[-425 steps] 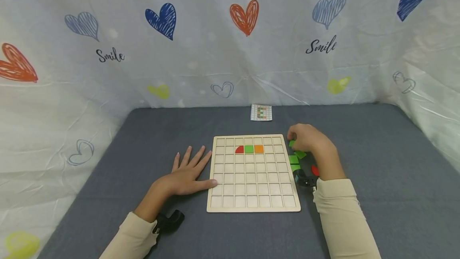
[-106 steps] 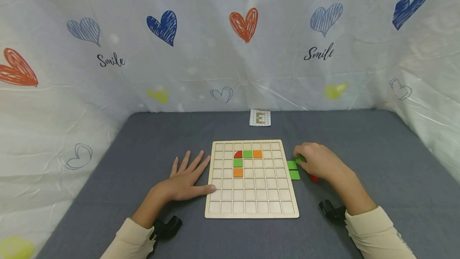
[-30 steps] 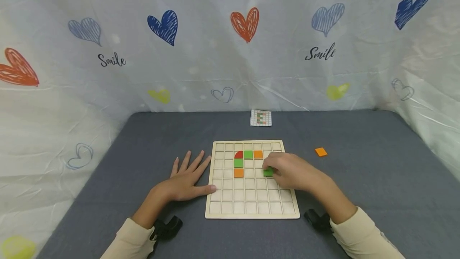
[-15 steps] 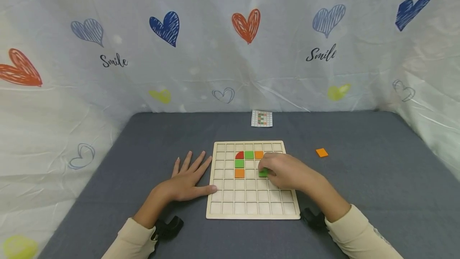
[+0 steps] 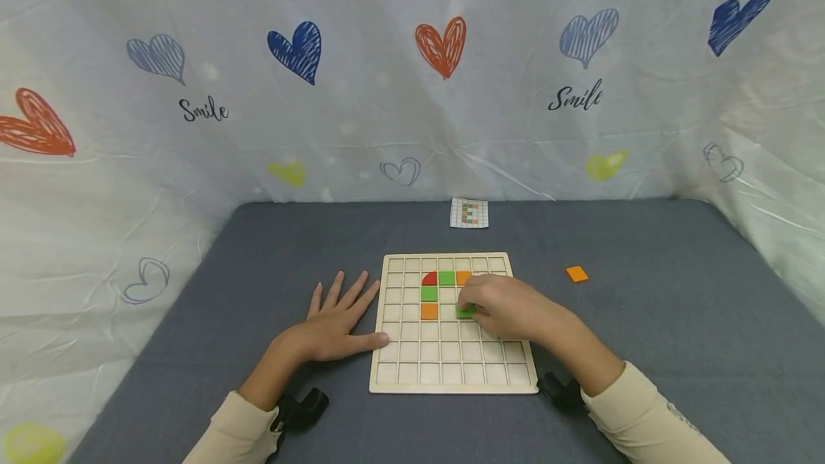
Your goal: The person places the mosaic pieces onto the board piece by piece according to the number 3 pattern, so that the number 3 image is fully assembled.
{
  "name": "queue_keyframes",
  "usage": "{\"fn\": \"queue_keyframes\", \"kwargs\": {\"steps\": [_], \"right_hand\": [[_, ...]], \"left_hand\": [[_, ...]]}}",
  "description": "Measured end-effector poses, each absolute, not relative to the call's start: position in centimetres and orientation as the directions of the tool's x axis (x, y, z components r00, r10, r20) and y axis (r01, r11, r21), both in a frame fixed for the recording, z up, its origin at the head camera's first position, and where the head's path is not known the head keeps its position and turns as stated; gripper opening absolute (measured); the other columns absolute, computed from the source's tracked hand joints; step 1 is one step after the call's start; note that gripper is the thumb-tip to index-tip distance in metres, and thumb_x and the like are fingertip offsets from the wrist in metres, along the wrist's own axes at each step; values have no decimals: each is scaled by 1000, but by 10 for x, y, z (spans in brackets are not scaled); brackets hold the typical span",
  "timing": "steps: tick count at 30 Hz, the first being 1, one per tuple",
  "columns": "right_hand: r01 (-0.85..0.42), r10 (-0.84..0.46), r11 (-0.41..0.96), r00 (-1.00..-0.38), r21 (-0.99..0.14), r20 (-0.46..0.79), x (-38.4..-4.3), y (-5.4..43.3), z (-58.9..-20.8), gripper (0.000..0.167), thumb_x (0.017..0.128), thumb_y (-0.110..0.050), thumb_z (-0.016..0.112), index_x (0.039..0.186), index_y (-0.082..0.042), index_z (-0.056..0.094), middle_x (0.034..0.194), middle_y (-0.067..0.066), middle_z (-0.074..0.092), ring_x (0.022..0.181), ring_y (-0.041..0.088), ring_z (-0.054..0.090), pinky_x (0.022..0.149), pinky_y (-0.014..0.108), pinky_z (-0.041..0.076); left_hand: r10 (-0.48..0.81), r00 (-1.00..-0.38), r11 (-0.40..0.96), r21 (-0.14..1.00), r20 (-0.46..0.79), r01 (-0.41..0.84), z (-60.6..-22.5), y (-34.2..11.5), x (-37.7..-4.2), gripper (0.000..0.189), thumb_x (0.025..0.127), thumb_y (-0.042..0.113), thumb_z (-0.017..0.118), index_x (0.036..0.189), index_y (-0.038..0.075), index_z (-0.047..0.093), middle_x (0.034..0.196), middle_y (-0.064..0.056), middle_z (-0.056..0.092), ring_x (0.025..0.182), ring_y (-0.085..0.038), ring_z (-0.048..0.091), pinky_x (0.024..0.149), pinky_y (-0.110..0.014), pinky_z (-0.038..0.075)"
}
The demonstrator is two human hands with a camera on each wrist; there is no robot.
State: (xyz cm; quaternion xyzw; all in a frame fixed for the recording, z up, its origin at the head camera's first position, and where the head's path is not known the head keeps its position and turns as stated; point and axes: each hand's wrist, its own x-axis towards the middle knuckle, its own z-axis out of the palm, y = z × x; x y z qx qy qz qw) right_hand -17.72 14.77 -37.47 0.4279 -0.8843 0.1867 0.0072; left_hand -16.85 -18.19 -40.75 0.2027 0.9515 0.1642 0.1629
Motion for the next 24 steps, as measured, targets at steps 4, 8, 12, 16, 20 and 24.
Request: {"fn": "queue_keyframes", "kwargs": {"steps": [4,8,12,16,20,24], "right_hand": [[-775,-765,547,-617,-317,187,-178,146,-376,24,83,10,66,86,-12,71,90,-4,66,86,10,62,76,32,53],[-796,-780,524,-592,-304,205,-179,143,-376,22,83,9,69,85,-13,71,88,-4,65,82,9,60,73,30,53],[-815,-794,511,-570,-273,212,-179,140,-376,19,84,5,72,84,-14,70,85,-6,63,78,7,56,70,27,51],[-837,-810,493,-541,-237,226,-180,139,-376,21,84,6,70,80,-15,66,79,-8,57,73,7,51,68,26,48],[-855,-828,485,-517,-186,217,-180,136,-374,25,84,6,69,76,-17,62,75,-11,50,71,8,47,66,25,45],[-866,-840,479,-500,-144,212,-179,132,-372,26,84,7,68,74,-17,63,75,-10,52,71,9,50,64,24,45]], "left_hand": [[439,-869,863,376,-229,337,-413,-183,-170,103,85,83,47,163,28,9,167,0,-3,149,-33,-19,112,-61,-16],[434,-871,869,364,-231,336,-413,-183,-170,102,85,84,47,163,30,8,167,2,-4,149,-32,-20,112,-60,-16],[438,-865,867,369,-245,335,-407,-182,-168,102,86,81,49,163,27,9,168,-1,-3,149,-34,-19,111,-62,-15],[446,-859,862,380,-252,336,-400,-179,-166,100,88,77,52,163,24,12,168,-5,0,149,-37,-17,111,-64,-14],[441,-860,866,373,-257,332,-397,-179,-165,99,89,77,51,163,24,13,168,-5,1,150,-38,-16,111,-65,-12],[439,-862,866,375,-254,331,-396,-179,-164,99,89,77,51,163,23,13,168,-5,1,150,-38,-15,111,-65,-12]]}}
